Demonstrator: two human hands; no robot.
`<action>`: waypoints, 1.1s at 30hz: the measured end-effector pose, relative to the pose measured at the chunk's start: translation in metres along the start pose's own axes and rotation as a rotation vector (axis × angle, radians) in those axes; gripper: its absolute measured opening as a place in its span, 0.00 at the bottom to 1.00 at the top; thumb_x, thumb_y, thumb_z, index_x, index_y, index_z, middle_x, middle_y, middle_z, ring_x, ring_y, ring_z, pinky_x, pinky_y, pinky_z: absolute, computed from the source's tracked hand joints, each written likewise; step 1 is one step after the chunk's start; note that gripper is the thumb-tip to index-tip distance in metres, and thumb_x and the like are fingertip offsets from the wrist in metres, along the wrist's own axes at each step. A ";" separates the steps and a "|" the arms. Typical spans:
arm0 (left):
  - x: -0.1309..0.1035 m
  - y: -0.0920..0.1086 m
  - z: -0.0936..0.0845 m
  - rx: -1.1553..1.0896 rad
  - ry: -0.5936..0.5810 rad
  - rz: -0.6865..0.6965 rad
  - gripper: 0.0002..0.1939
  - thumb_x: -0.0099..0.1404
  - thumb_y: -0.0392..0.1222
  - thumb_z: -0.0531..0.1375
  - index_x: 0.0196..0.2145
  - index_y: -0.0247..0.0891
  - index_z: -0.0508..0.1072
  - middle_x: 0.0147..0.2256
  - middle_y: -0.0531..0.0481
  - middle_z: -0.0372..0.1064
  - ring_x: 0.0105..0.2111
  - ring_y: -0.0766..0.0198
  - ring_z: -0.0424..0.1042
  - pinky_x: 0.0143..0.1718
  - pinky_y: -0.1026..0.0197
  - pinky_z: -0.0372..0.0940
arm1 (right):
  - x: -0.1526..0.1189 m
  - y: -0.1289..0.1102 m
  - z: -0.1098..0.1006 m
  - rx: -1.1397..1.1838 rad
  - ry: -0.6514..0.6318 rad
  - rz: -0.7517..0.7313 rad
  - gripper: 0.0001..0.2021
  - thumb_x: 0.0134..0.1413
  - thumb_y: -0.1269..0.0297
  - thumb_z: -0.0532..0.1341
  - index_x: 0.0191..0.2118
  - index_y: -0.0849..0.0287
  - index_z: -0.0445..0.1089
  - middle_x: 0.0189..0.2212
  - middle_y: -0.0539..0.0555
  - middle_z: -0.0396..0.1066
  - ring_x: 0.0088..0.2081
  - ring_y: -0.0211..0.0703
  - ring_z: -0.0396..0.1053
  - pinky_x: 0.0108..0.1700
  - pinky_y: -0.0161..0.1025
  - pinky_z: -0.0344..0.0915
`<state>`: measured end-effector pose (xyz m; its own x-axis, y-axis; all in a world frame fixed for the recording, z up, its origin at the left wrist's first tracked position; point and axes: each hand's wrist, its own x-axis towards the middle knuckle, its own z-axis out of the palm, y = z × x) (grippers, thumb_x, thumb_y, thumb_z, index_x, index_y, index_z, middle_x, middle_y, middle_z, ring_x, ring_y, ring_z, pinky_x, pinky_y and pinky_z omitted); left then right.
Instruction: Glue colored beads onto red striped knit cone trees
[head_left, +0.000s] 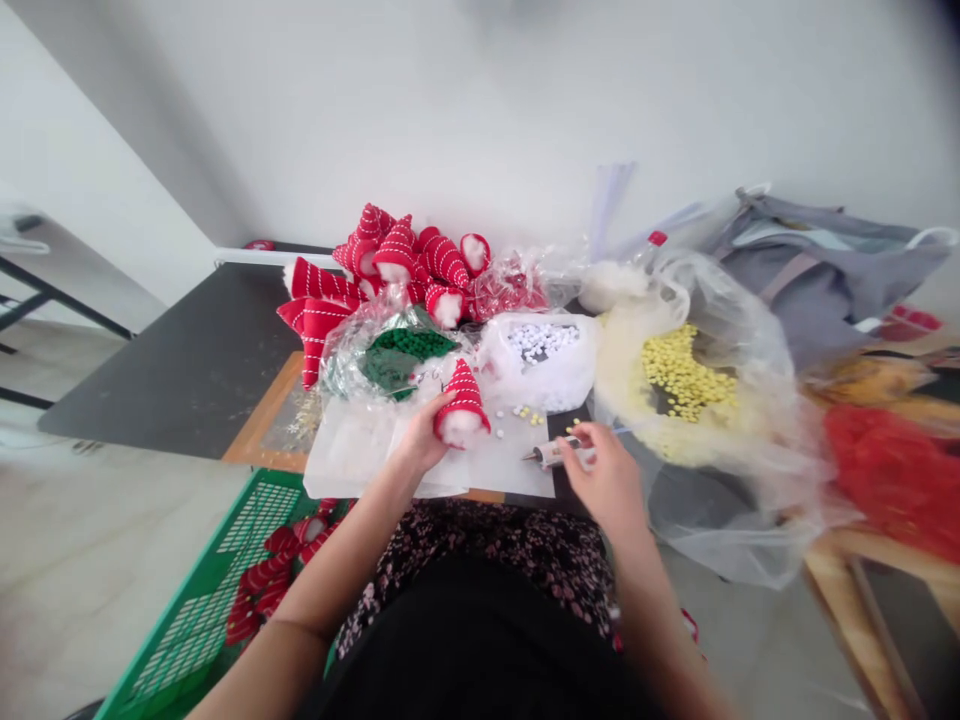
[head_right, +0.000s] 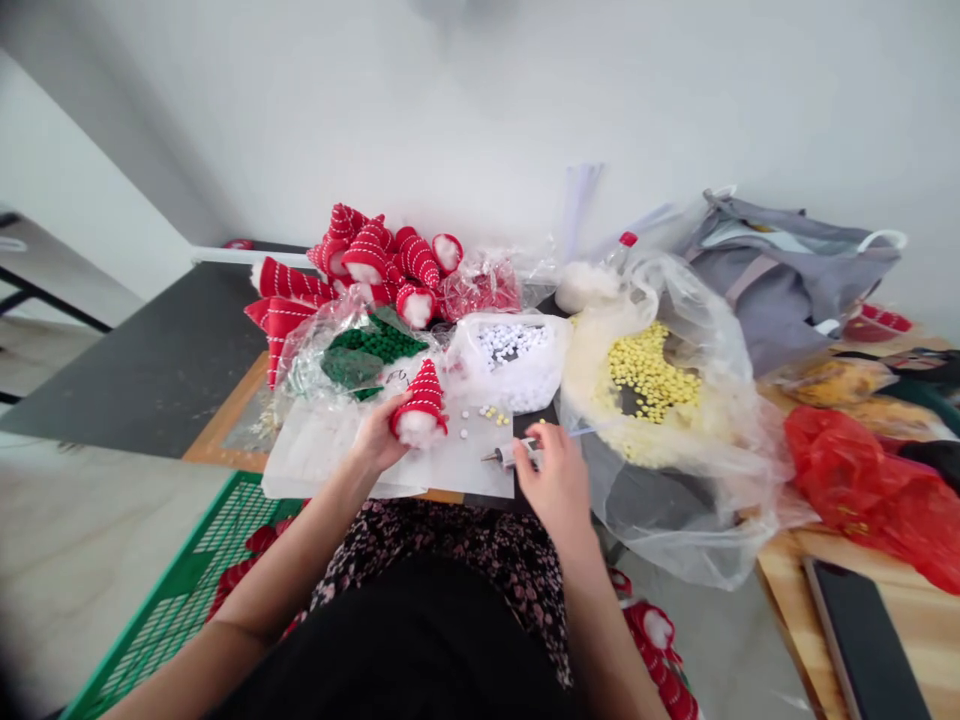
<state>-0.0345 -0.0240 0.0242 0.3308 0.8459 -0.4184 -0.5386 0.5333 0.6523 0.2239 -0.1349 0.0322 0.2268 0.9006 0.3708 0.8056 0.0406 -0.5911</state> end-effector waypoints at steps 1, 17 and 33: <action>0.001 0.001 -0.002 0.006 -0.007 -0.001 0.21 0.58 0.47 0.73 0.45 0.34 0.78 0.41 0.41 0.81 0.41 0.51 0.82 0.49 0.49 0.76 | -0.004 0.015 -0.008 -0.105 -0.030 0.027 0.12 0.64 0.52 0.60 0.42 0.55 0.71 0.40 0.61 0.78 0.42 0.56 0.77 0.44 0.48 0.74; 0.008 -0.008 -0.015 0.071 -0.142 0.085 0.32 0.52 0.41 0.72 0.54 0.36 0.75 0.48 0.38 0.81 0.56 0.38 0.78 0.60 0.39 0.72 | -0.025 0.010 -0.011 0.495 -0.013 0.462 0.24 0.40 0.49 0.73 0.42 0.53 0.70 0.34 0.56 0.81 0.35 0.52 0.79 0.38 0.46 0.78; 0.009 -0.011 -0.017 0.010 -0.075 0.078 0.29 0.54 0.39 0.73 0.54 0.35 0.76 0.45 0.41 0.82 0.50 0.44 0.82 0.55 0.45 0.76 | -0.010 -0.037 -0.007 0.606 -0.392 0.188 0.14 0.59 0.50 0.67 0.37 0.56 0.81 0.35 0.55 0.81 0.38 0.50 0.78 0.44 0.44 0.77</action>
<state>-0.0388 -0.0223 0.0022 0.3458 0.8828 -0.3180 -0.5569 0.4659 0.6876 0.1958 -0.1488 0.0556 0.0278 0.9996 0.0084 0.3039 -0.0004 -0.9527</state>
